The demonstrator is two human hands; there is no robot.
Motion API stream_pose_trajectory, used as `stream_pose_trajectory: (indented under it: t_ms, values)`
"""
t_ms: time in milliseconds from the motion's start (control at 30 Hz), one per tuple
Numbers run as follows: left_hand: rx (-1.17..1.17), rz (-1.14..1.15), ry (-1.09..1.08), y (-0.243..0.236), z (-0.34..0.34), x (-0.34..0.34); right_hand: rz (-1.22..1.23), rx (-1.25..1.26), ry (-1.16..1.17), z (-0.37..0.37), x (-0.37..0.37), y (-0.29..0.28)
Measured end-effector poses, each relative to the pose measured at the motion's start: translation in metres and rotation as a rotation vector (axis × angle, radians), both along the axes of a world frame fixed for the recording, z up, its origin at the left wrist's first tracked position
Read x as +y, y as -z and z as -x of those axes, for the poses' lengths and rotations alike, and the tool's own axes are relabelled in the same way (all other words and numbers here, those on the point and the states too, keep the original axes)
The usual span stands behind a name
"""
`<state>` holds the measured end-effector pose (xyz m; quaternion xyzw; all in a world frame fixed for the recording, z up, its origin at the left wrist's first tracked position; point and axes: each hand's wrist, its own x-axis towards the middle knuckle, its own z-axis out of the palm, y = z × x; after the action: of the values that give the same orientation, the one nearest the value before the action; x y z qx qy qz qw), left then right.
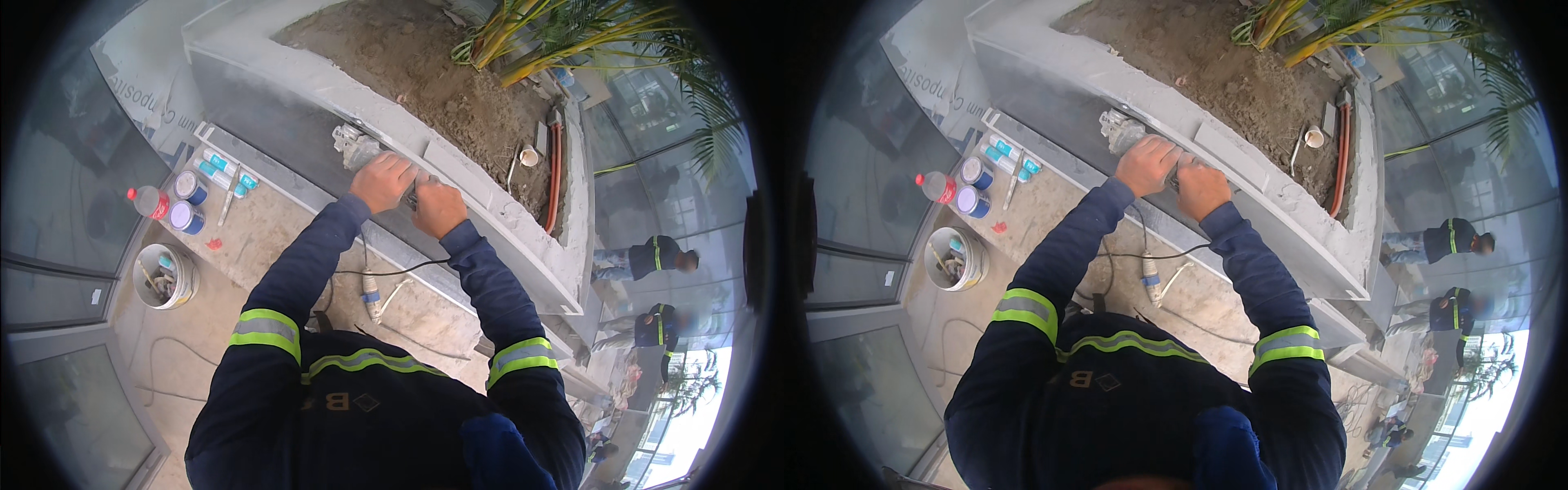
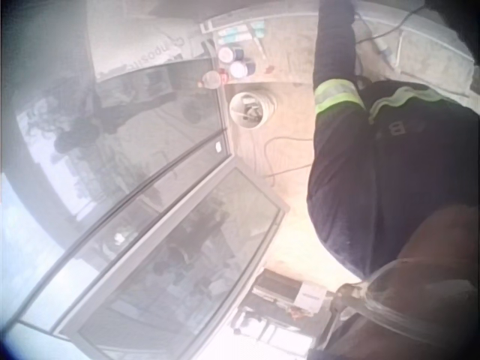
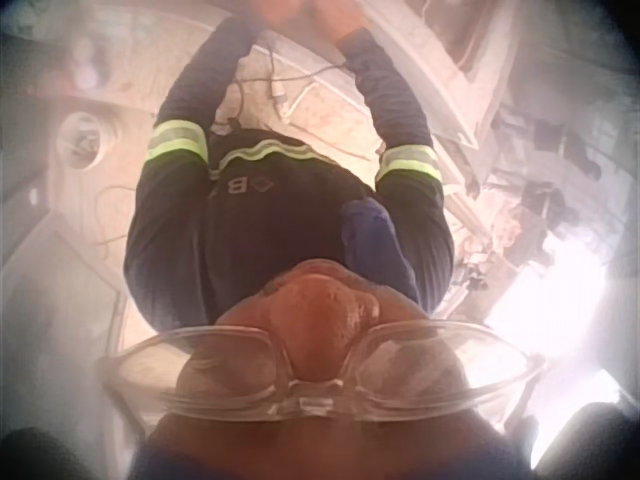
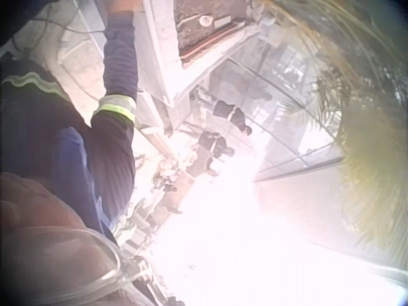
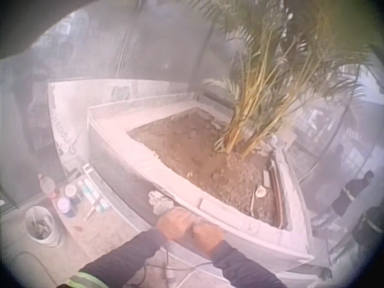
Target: The person uses an angle grinder to smooth the edge of a white concrete or composite planter. The person holds the tool with both hands and moves it along the curved edge, generating dust. The person briefly pauses to wipe the edge with a hand before resuming grinding.
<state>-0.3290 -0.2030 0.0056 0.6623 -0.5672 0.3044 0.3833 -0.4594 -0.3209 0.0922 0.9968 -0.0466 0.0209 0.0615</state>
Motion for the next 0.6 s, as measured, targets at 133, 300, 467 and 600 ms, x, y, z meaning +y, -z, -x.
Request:
stream_pose_trajectory:
  t_ms: [133, 300, 467, 600]
  values:
    - [-0.016, -0.007, -0.002, -0.002, -0.013, 0.005, 0.021, 0.009, 0.013, -0.013, 0.005, 0.002]
    - [-0.023, 0.035, 0.020, -0.009, -0.006, 0.006, 0.027, 0.027, 0.046, -0.004, 0.012, -0.015]
    - [-0.053, 0.109, 0.048, -0.017, 0.035, -0.005, 0.035, 0.044, 0.067, 0.036, 0.016, -0.038]
    - [-0.011, 0.088, 0.055, -0.015, 0.038, -0.008, 0.029, 0.037, 0.050, 0.038, 0.006, -0.027]
